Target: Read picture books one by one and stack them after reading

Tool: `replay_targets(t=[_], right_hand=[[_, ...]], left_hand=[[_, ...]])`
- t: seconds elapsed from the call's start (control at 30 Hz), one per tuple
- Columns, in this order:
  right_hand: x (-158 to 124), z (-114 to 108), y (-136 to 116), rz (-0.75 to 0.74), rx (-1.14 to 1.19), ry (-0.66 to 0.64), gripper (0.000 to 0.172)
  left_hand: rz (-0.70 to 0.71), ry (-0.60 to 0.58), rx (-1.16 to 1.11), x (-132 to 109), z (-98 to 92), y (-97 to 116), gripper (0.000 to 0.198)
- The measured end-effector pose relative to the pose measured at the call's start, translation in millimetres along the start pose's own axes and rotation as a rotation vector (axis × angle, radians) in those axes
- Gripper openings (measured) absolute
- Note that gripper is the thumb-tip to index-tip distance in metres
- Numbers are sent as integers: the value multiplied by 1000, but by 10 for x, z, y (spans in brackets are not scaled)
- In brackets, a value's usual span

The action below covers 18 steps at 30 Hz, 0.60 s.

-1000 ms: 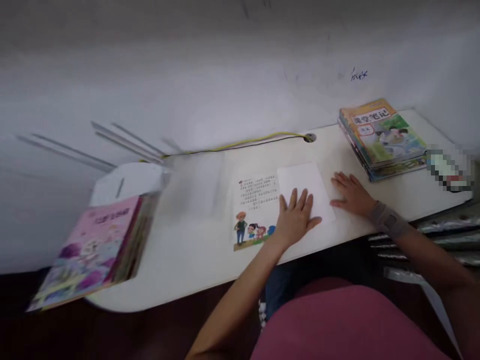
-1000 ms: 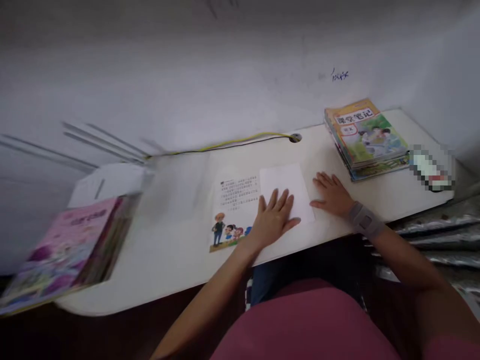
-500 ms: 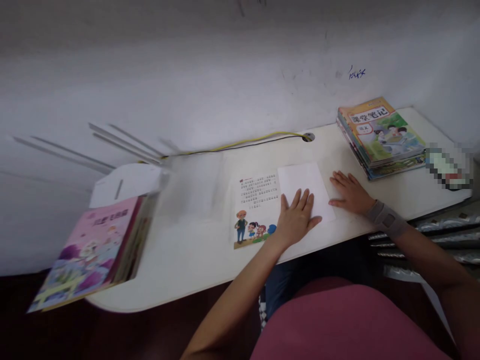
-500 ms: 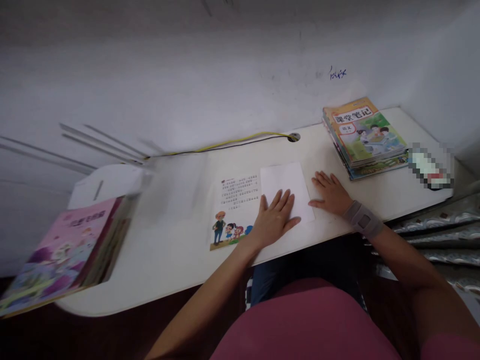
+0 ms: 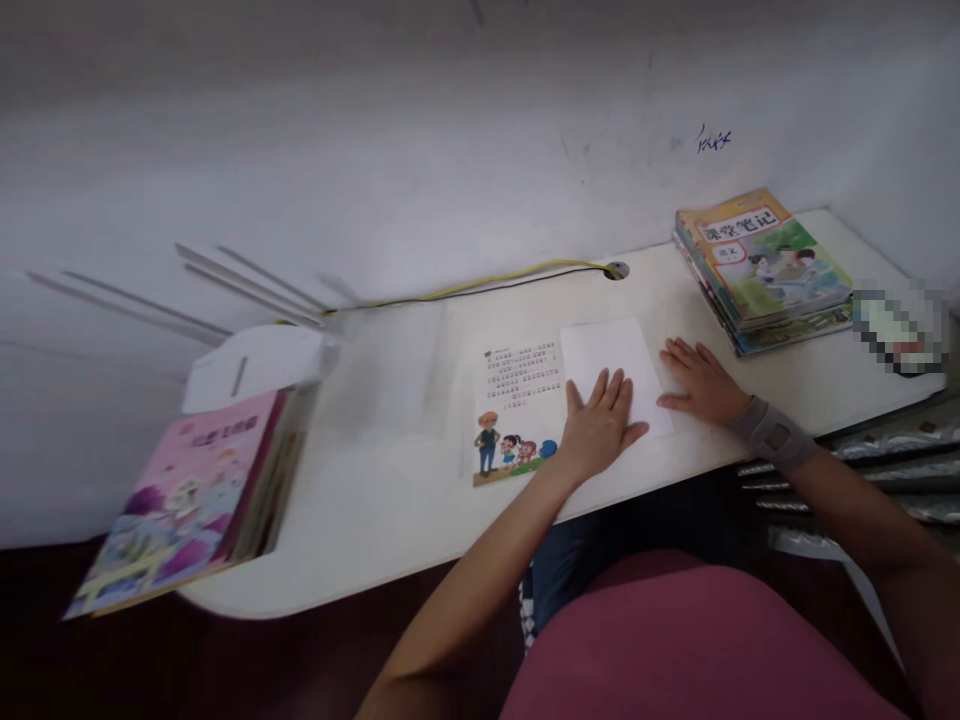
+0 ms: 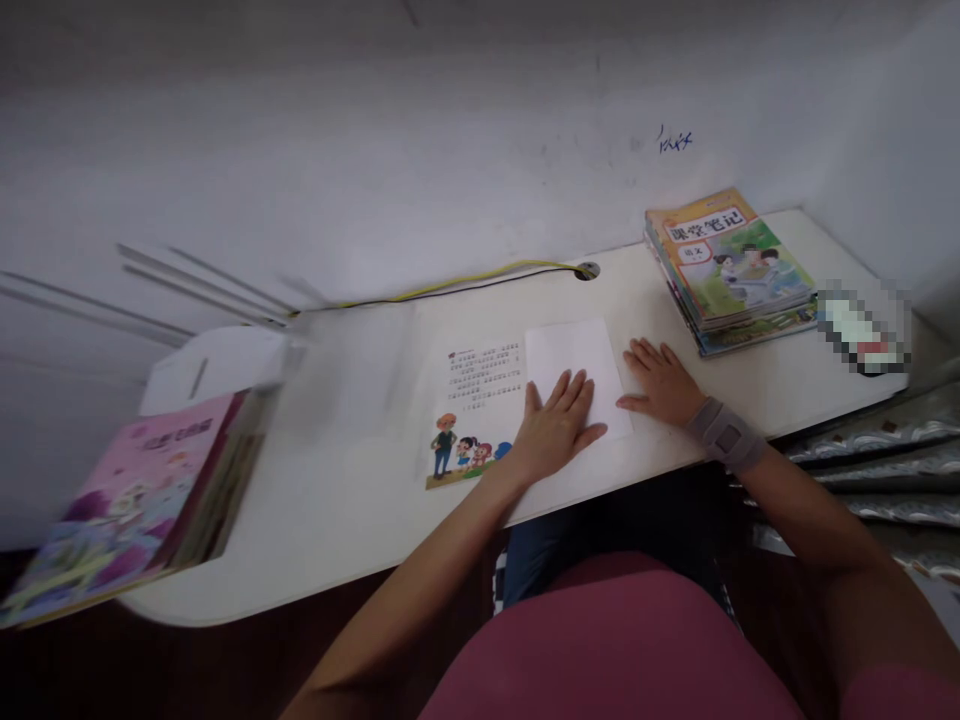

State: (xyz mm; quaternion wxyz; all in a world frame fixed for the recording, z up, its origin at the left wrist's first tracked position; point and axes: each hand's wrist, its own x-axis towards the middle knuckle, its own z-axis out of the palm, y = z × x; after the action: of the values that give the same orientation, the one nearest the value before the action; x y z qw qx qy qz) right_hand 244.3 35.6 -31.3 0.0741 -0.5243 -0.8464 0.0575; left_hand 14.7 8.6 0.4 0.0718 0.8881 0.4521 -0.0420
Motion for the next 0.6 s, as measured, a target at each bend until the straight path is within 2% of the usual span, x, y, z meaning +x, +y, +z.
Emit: replay_targets(t=[0.23, 0.37, 0.5, 0.6], right_hand=[[-5, -22, -22, 0, 10, 0, 78], [-5, -38, -26, 3, 14, 2, 76], [-5, -70, -17, -10, 9, -49, 71], [-11, -105, -25, -17, 3, -69, 68]], left_hand=[[-4, -37, -9, 27, -26, 46, 64], [0, -16, -22, 41, -44, 53, 66], [-7, 42, -67, -19, -66, -120, 74], [-22, 42, -46, -59, -46, -290, 78]])
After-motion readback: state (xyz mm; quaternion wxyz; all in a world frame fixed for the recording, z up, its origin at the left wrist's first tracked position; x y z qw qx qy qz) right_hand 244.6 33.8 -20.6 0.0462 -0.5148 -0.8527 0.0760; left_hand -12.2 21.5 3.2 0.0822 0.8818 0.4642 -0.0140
